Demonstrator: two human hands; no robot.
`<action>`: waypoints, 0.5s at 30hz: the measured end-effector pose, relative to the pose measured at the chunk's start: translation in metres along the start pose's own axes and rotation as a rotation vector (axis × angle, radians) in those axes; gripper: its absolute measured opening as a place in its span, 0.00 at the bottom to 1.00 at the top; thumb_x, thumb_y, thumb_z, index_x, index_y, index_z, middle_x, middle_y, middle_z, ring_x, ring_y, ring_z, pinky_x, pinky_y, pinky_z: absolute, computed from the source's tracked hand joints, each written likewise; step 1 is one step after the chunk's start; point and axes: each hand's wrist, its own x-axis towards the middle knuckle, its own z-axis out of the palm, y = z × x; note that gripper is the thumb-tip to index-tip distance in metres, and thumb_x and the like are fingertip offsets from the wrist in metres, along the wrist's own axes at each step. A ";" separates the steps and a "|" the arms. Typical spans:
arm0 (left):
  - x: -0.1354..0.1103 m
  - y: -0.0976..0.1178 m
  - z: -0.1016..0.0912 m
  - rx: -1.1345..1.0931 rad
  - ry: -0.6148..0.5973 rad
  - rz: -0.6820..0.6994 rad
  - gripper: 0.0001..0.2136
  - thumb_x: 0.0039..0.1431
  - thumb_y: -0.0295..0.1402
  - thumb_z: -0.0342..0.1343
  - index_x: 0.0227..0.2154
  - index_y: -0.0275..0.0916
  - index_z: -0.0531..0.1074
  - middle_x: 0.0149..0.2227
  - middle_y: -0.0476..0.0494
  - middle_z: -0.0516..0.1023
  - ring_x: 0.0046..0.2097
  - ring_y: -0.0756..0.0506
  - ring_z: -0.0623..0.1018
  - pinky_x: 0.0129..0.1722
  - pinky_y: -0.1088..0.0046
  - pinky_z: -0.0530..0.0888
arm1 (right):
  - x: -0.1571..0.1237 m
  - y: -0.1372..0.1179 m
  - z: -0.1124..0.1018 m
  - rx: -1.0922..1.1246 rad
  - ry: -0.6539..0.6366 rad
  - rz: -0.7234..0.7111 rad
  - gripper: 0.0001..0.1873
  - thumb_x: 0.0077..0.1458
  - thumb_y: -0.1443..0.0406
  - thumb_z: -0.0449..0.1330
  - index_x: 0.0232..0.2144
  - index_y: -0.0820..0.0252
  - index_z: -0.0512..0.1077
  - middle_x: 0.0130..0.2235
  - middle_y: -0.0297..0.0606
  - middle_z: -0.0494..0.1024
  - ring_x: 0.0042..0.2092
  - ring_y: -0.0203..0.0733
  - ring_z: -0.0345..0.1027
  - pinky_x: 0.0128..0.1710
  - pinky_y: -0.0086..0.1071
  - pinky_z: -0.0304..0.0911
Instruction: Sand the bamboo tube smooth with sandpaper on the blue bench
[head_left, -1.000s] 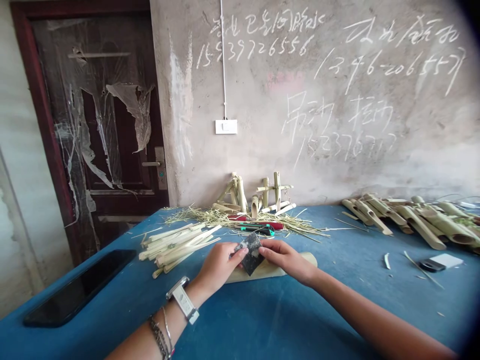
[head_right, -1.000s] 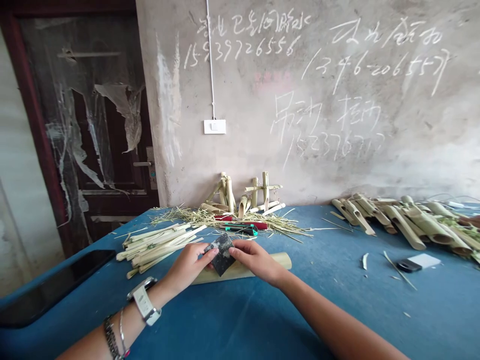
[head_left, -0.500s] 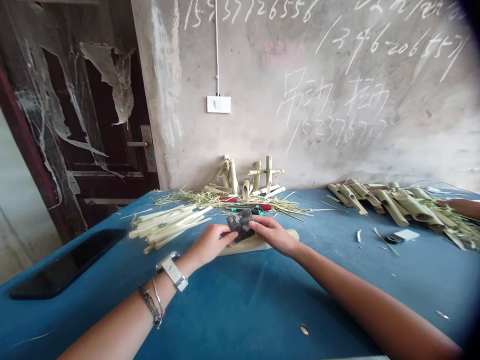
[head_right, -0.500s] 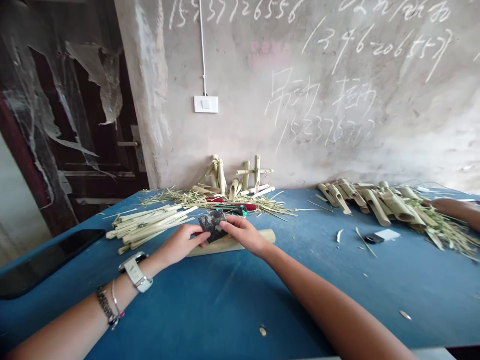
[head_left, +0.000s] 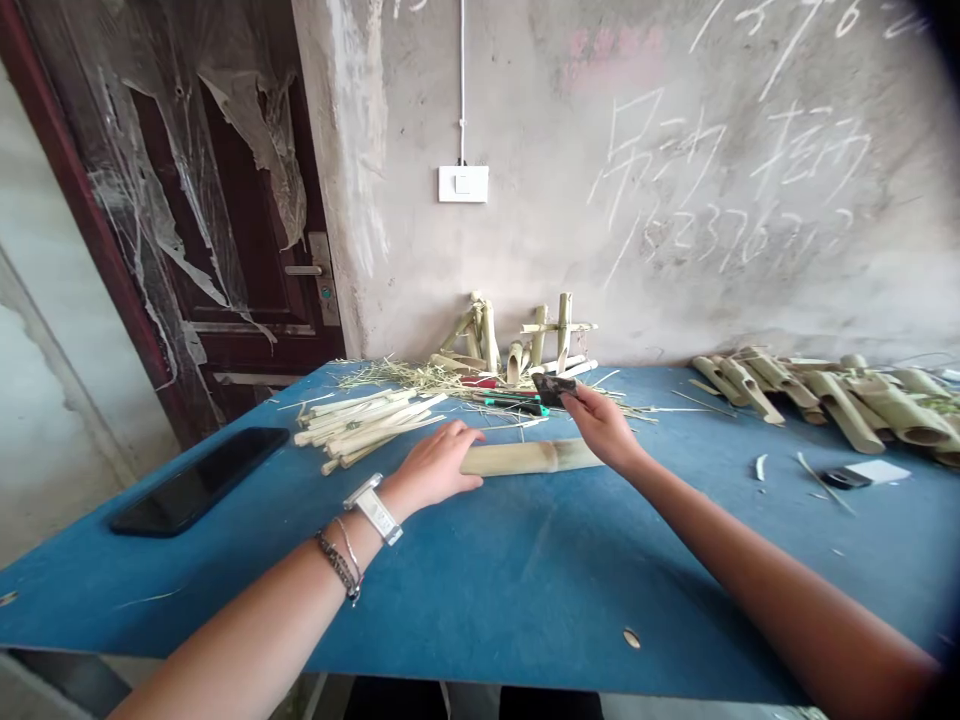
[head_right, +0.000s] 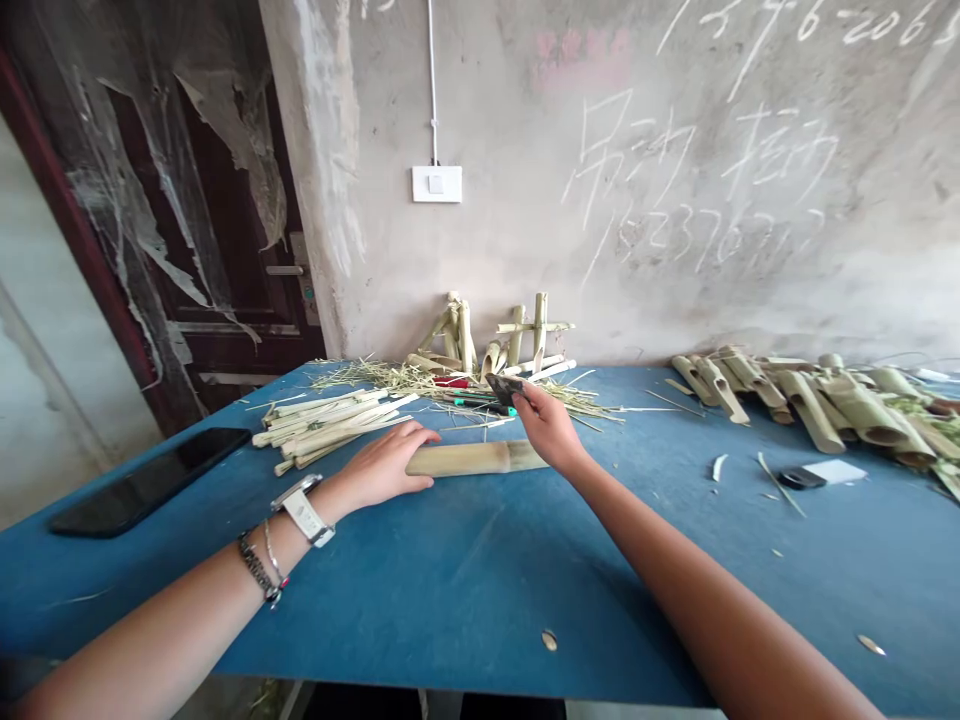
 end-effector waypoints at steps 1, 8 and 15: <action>0.001 -0.002 0.000 0.020 0.000 -0.022 0.21 0.46 0.35 0.61 0.46 0.42 0.68 0.48 0.43 0.69 0.48 0.40 0.71 0.46 0.68 0.66 | -0.002 -0.003 0.001 -0.046 -0.005 -0.037 0.16 0.59 0.62 0.49 0.44 0.59 0.71 0.48 0.42 0.72 0.53 0.51 0.61 0.55 0.49 0.53; 0.008 -0.006 0.000 0.037 -0.032 -0.085 0.14 0.54 0.41 0.54 0.43 0.44 0.70 0.41 0.44 0.76 0.40 0.41 0.75 0.37 0.71 0.68 | -0.018 -0.021 0.038 -0.736 -0.508 -0.491 0.22 0.54 0.69 0.53 0.52 0.62 0.63 0.46 0.46 0.69 0.46 0.48 0.61 0.46 0.43 0.61; 0.009 -0.009 0.003 0.100 -0.079 -0.056 0.17 0.61 0.42 0.44 0.47 0.41 0.69 0.44 0.42 0.75 0.45 0.41 0.73 0.43 0.68 0.67 | -0.004 0.021 0.001 -0.826 -0.336 -0.306 0.18 0.61 0.67 0.46 0.49 0.66 0.68 0.42 0.51 0.68 0.45 0.51 0.61 0.43 0.46 0.62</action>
